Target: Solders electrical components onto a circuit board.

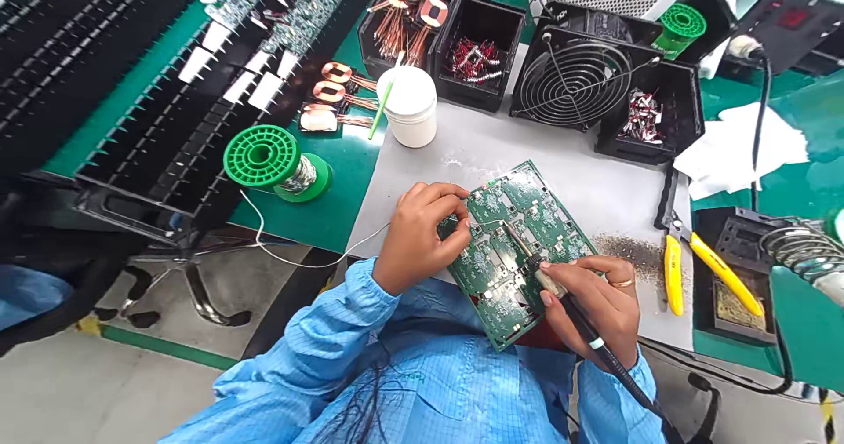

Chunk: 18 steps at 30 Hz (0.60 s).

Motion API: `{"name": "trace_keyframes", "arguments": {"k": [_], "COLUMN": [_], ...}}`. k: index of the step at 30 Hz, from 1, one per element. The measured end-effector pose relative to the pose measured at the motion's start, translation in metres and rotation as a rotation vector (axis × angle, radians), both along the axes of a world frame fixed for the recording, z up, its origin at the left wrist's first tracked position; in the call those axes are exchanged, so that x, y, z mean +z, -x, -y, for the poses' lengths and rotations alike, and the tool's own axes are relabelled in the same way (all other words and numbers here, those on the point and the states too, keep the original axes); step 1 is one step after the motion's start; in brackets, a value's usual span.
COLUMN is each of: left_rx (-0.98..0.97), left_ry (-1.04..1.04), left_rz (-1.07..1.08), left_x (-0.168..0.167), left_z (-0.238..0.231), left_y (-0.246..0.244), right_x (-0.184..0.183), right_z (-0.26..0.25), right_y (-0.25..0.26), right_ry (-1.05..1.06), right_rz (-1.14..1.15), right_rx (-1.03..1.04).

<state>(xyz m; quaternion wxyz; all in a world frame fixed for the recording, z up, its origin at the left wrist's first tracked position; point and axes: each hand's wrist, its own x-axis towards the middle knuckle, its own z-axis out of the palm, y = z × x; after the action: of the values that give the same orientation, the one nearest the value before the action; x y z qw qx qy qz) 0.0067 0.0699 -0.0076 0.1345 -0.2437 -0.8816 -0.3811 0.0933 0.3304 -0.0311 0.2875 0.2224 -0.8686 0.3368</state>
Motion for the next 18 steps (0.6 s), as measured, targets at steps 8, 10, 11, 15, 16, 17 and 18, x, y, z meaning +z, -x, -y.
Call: {"name": "trace_keyframes", "arguments": {"k": [8, 10, 11, 15, 16, 17, 18], "left_rx": [-0.017, -0.011, -0.012, -0.015, -0.014, -0.013, -0.012], "left_ry": [0.016, 0.008, 0.000, -0.006, -0.002, -0.008, -0.016], "left_rz": [-0.004, -0.009, -0.010, -0.004, -0.003, -0.004, -0.005], "left_x": [-0.0010, -0.0007, -0.0003, 0.0001, 0.0004, 0.0007, 0.0009], "left_z": [0.0000, 0.0004, 0.0005, 0.0006, 0.0005, 0.0005, 0.0006], "left_y": [0.0003, -0.0001, -0.0001, 0.0003, 0.0002, 0.0002, 0.0002], "right_x": [0.0004, 0.0007, 0.0006, 0.0007, 0.0005, 0.0004, 0.0005], "right_z": [0.0000, 0.0001, 0.0001, -0.0001, -0.0001, -0.0002, -0.0001], "right_y": [0.0007, 0.0005, 0.0004, 0.0004, 0.0004, 0.0005, 0.0004], "right_ry": [-0.014, -0.018, -0.018, -0.015, -0.014, -0.014, -0.014], "right_rz": [-0.009, -0.008, -0.010, -0.015, -0.014, -0.015, -0.013], "right_rx": [-0.002, -0.005, -0.003, -0.003, -0.003, -0.001, 0.001]}}
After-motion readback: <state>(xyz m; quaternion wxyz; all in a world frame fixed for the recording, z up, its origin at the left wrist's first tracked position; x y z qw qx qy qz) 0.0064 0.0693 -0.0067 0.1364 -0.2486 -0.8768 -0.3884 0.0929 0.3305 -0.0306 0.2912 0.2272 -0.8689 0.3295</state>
